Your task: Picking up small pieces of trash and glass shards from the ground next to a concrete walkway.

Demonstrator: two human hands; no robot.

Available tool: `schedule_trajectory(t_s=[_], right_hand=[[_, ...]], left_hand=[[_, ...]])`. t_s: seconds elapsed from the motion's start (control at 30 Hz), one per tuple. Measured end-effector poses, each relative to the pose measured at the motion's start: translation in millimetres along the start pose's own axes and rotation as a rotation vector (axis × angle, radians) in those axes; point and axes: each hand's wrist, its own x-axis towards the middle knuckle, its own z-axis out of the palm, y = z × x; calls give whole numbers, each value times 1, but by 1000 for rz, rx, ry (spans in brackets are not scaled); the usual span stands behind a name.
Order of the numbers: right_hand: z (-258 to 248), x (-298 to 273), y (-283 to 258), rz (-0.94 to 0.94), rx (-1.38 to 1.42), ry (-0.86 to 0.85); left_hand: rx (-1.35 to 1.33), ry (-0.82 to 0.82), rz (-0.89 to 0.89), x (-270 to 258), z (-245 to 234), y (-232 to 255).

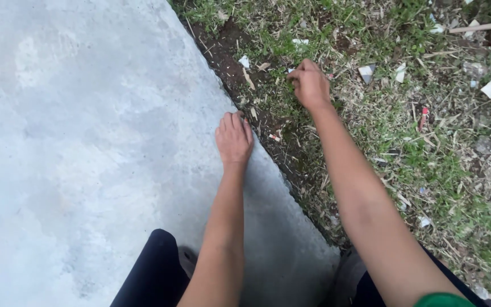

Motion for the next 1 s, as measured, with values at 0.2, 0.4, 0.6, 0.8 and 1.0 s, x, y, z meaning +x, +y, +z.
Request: schedule_trajectory(t_s=[0.2,0.4,0.6,0.8,1.0], right_hand=[[-8,0,-6,-196,-84,38],[-6,6,-10,-237,-167,28],[-7,42,22,147,231,61],[-73,48,-15,362,219,571],[-27,34,-48,5,16,-89]], left_hand=[[16,-13,-13,1,1,0],[6,-3,-10,0,0,1],[-10,-2,-7,0,-1,1],[-11,-16,-10,0,-1,0],[-2,-17,-19,0,-2,3]])
